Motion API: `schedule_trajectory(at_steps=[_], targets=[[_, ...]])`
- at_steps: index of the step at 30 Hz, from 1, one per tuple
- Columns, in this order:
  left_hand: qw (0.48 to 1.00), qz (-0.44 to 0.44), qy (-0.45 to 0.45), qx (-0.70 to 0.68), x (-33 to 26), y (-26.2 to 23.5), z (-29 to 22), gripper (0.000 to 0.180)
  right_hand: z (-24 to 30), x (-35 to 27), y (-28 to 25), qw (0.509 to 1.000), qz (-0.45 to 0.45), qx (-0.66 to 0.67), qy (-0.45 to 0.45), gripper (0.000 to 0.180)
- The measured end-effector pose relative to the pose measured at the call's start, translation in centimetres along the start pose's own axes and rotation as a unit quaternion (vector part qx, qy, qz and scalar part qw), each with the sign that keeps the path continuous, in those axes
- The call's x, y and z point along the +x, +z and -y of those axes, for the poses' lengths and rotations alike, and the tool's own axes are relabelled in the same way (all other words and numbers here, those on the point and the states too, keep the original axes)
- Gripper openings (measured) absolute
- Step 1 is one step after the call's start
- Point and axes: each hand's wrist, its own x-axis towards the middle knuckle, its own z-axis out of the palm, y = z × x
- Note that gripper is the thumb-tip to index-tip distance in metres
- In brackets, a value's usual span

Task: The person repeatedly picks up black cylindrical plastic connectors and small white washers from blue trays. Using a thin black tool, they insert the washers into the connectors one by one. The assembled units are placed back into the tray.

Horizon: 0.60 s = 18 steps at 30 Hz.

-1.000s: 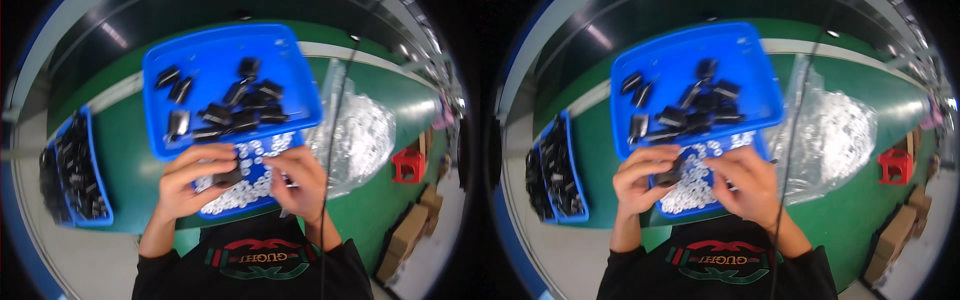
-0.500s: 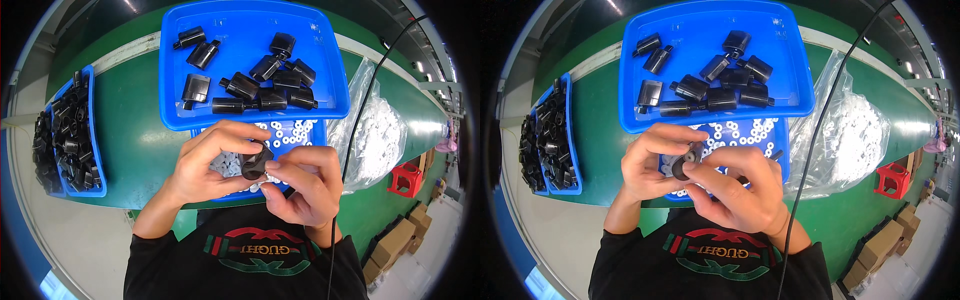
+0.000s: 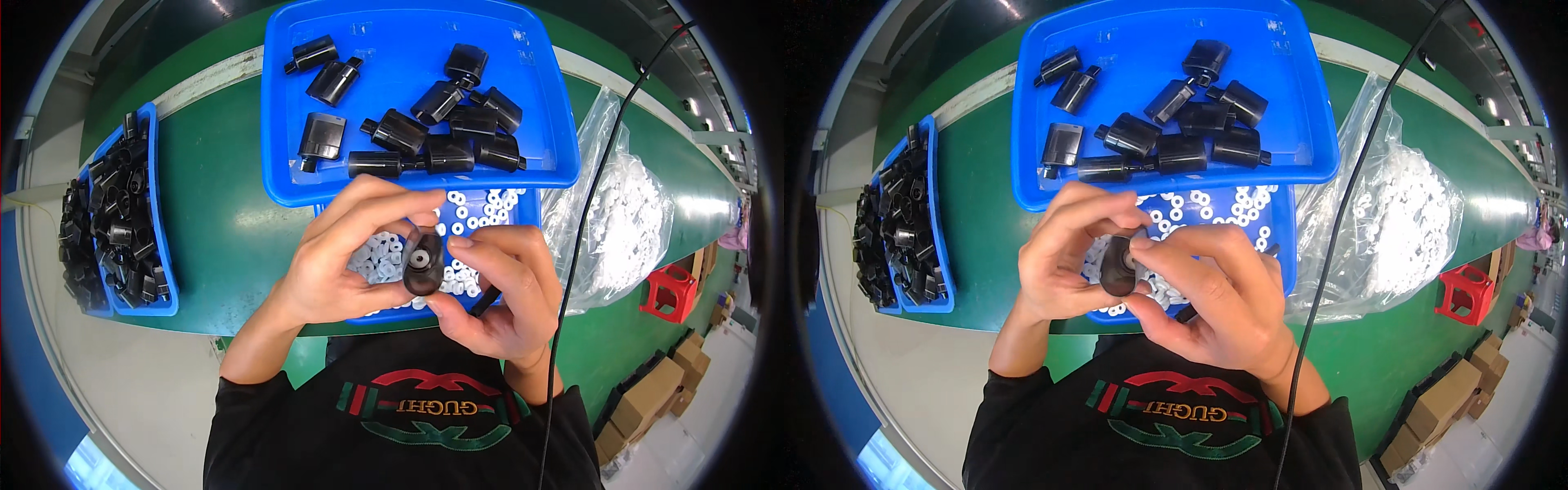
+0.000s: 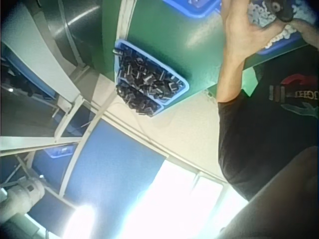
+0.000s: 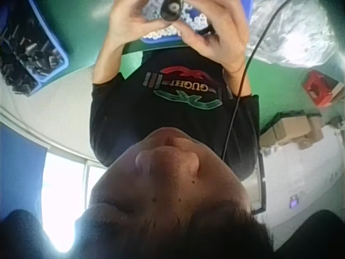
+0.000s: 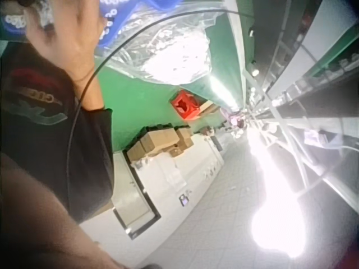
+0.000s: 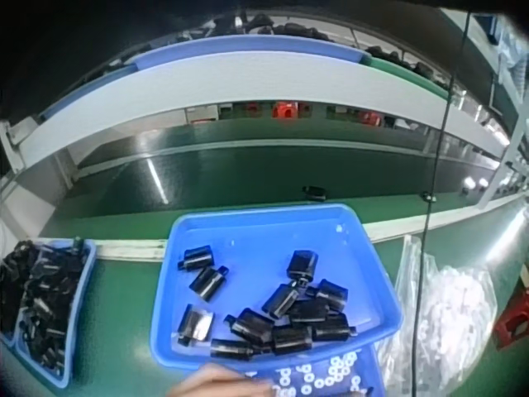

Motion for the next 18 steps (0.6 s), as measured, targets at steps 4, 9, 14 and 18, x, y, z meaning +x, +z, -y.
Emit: schedule_trajectory(at_steps=[4,9,14,18], targets=[[0.997,-0.059,0.053,0.026,-0.5,0.4,1.0,0.069,0.5,0.2,0.2,1.0,0.004,-0.007,0.029,0.052],[0.995,-0.077,0.036,-0.057,-0.3,0.7,0.9,0.066,-0.5,-0.2,0.8,1.0,0.001,-0.015,-0.024,0.043],[0.977,-0.113,0.086,-0.159,-0.5,-1.2,1.3,0.038,-0.2,0.2,-0.8,0.998,0.0,-0.041,-0.056,0.038],[0.973,-0.126,0.046,-0.187,-0.8,-2.6,1.1,0.052,-1.2,-0.3,-0.9,0.998,0.024,-0.04,-0.038,0.037]])
